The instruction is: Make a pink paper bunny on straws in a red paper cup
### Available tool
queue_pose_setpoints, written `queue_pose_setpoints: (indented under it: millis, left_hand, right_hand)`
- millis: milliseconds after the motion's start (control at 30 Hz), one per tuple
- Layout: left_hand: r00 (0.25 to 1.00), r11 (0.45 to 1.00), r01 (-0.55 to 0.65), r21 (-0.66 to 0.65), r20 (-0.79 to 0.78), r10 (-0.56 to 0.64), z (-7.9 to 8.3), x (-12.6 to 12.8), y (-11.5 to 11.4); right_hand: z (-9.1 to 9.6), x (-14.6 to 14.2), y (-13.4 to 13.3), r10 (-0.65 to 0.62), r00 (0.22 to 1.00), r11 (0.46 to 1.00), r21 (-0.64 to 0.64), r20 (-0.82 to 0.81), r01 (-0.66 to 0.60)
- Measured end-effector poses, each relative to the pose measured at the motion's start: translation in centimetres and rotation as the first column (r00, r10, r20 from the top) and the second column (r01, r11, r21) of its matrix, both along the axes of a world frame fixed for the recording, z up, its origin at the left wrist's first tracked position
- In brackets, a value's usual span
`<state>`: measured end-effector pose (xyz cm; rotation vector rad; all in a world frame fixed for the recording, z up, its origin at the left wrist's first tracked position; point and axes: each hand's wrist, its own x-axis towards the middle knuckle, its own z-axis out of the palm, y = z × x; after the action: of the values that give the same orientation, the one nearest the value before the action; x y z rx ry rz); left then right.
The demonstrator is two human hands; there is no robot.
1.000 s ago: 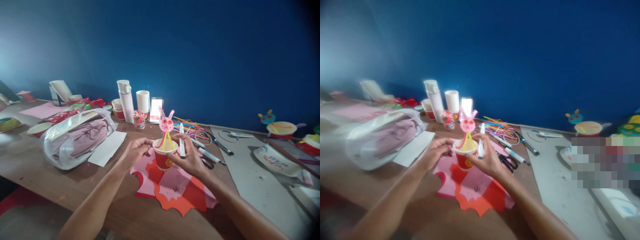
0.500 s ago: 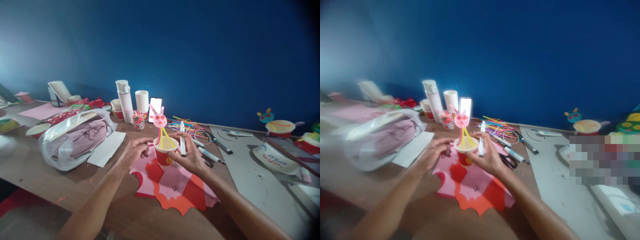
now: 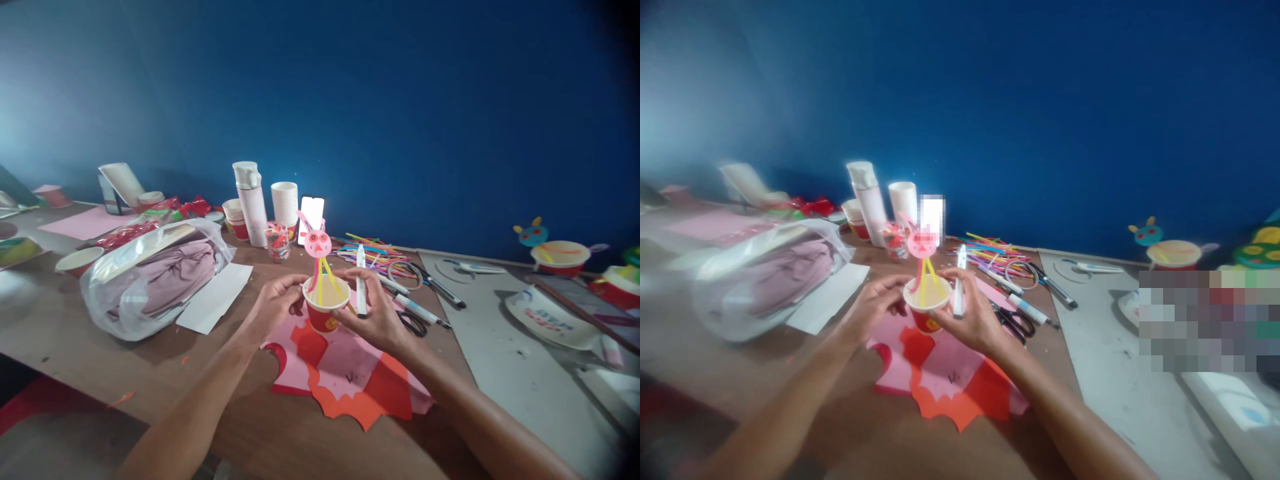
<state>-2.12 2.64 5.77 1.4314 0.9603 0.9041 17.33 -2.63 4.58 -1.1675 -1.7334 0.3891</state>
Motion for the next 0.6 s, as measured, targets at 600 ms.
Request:
queue_pose_setpoints:
  millis: [600]
  left_hand:
    - [0.997, 0.996, -0.067, -0.066, 0.019, 0.068, -0.7, 0.2, 0.9]
  right_hand:
    - [0.5, 0.3, 0.4, -0.064, 0.942, 0.945, -0.283, 0.331, 0.164]
